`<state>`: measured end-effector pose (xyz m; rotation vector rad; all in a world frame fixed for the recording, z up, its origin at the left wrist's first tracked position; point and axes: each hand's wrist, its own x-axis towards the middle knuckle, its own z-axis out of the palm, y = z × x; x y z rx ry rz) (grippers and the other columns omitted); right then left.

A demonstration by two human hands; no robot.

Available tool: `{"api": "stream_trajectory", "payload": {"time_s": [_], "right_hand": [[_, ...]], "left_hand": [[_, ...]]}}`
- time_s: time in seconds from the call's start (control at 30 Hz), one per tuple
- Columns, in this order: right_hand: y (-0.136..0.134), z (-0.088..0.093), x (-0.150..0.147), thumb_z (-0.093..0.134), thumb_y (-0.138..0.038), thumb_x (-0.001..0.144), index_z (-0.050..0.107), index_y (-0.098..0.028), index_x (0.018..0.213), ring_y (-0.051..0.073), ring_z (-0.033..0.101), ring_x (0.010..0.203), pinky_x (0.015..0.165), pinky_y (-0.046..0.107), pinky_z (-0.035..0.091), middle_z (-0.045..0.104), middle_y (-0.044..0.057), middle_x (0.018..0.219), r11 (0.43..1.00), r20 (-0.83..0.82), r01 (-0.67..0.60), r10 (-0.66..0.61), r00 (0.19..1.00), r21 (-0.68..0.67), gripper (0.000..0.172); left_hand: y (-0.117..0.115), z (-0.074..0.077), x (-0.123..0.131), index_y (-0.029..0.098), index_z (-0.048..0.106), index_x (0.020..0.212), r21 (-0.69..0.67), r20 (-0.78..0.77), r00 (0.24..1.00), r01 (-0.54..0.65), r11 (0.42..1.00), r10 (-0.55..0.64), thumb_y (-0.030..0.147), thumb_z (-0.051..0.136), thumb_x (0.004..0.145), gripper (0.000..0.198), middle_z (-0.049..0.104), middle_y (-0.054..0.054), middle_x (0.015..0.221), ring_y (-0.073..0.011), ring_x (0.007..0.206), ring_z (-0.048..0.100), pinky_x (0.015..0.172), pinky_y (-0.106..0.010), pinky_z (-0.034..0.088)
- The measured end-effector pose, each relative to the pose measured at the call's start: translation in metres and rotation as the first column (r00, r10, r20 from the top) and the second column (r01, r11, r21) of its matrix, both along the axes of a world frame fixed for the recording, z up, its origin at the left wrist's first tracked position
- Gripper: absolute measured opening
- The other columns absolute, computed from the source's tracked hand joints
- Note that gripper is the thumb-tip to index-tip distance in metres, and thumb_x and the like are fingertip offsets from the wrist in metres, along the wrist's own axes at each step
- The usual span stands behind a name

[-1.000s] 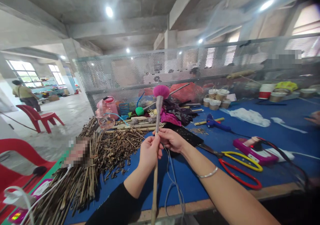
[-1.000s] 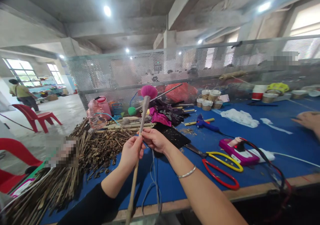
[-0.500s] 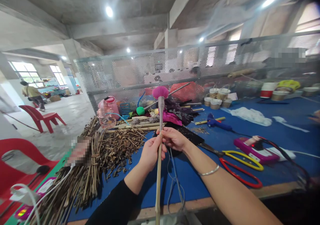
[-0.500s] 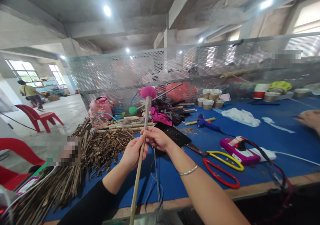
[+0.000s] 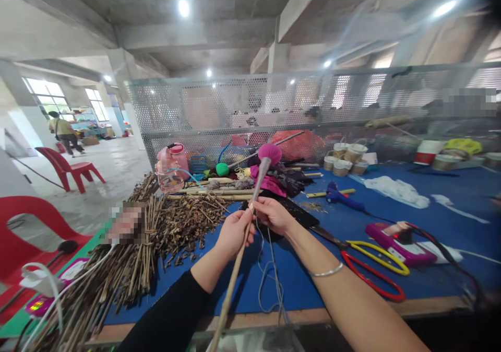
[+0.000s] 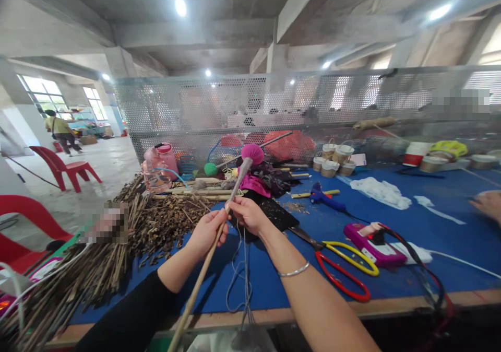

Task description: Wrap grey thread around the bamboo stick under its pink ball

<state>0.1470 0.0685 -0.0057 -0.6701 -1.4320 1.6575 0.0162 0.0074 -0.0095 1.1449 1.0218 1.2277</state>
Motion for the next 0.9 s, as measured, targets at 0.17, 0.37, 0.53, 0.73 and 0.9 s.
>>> {"api": "stream_trajectory", "payload": {"time_s": [0.17,0.37,0.53,0.73,0.9], "right_hand": [[0.0019,-0.0029,-0.0014,0.067,-0.040,0.069,0.055,-0.014,0.074,0.002,0.013,0.032,0.033,0.019,0.005,0.025,-0.011,0.039,0.998,0.041,0.062,-0.063,0.997,0.012,0.028],[-0.0034,0.0016,-0.0003,0.067,-0.041,0.069,0.055,-0.015,0.086,0.002,0.017,0.035,0.034,0.016,0.007,0.028,-0.011,0.044,0.999,-0.071,-0.022,0.019,0.997,-0.039,0.033],[-0.0002,-0.0029,-0.0043,0.070,-0.037,0.066,0.053,-0.015,0.075,0.002,0.018,0.034,0.033,0.018,0.009,0.031,-0.010,0.042,0.998,-0.021,0.068,-0.069,0.997,-0.015,0.029],[-0.0005,-0.0016,-0.0050,0.068,-0.040,0.069,0.054,-0.015,0.078,0.002,0.016,0.035,0.033,0.018,0.008,0.029,-0.011,0.042,0.999,-0.024,0.045,-0.045,0.999,-0.007,0.030],[-0.0037,0.0028,0.0005,0.065,-0.042,0.070,0.052,-0.016,0.085,0.001,0.017,0.034,0.033,0.016,0.006,0.044,-0.008,0.049,0.997,-0.048,-0.054,0.052,0.997,-0.057,0.034]], "left_hand": [[0.0012,-0.0024,-0.0039,0.016,0.050,0.063,0.144,-0.232,0.948,-0.186,0.972,0.216,0.048,0.066,0.064,0.035,0.044,0.007,0.041,-0.0053,0.032,0.041,0.034,-0.017,0.029],[-0.0021,0.0022,0.0017,0.014,0.054,0.074,-0.003,0.109,0.992,0.068,0.998,-0.068,0.056,0.055,0.070,0.042,0.050,0.003,0.053,-0.0053,0.035,0.043,0.034,-0.017,0.032],[-0.0037,-0.0031,0.0033,0.016,0.054,0.082,-0.025,0.007,1.000,-0.002,1.000,0.002,0.053,0.058,0.070,0.039,0.052,0.004,0.055,-0.0057,0.036,0.045,0.035,-0.017,0.033],[-0.0039,-0.0022,0.0045,0.015,0.054,0.075,0.078,-0.075,0.990,-0.115,0.990,0.121,0.047,0.064,0.067,0.034,0.058,0.002,0.054,-0.0052,0.033,0.043,0.034,-0.017,0.030],[-0.0026,0.0003,0.0012,0.014,0.056,0.084,-0.006,0.149,0.982,0.120,0.993,-0.117,0.054,0.054,0.071,0.041,0.063,-0.001,0.062,-0.0049,0.031,0.042,0.032,-0.018,0.028]]}}
